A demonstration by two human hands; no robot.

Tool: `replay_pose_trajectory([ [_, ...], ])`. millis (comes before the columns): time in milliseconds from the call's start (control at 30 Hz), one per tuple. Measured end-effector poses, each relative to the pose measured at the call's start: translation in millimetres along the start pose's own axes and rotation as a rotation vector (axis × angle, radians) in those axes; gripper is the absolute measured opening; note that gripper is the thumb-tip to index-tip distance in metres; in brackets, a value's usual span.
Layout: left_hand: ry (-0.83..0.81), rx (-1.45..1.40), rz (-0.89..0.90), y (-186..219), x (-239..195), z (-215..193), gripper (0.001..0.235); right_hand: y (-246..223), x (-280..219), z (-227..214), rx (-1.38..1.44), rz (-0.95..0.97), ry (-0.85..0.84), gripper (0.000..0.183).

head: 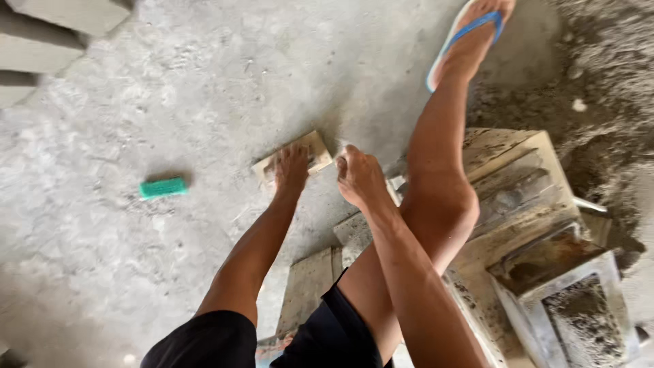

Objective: The person scoops wet concrete into a rectangular mold, levels the surface with a straight edge, and removes excess material. They then lift the mold, flip it over to release the formed brick onto a stack, and repeat the process.

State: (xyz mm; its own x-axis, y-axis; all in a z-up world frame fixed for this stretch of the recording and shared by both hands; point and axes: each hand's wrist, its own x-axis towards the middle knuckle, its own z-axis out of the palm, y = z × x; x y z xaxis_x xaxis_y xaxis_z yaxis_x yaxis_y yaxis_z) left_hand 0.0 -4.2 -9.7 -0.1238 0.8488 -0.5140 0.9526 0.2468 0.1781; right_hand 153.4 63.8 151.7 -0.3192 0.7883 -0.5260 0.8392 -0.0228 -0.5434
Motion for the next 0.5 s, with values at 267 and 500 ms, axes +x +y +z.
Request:
replay_pose_trajectory([
  [267,0.127,-0.836,0.397,37,-25,-136,0.071,-55,-68,-131,0.424,-0.442,0.673,0.037],
  [500,-0.130,-0.978,0.832,233,-98,-360,0.062,83,-264,-218,0.466,-0.007,1.178,0.024],
])
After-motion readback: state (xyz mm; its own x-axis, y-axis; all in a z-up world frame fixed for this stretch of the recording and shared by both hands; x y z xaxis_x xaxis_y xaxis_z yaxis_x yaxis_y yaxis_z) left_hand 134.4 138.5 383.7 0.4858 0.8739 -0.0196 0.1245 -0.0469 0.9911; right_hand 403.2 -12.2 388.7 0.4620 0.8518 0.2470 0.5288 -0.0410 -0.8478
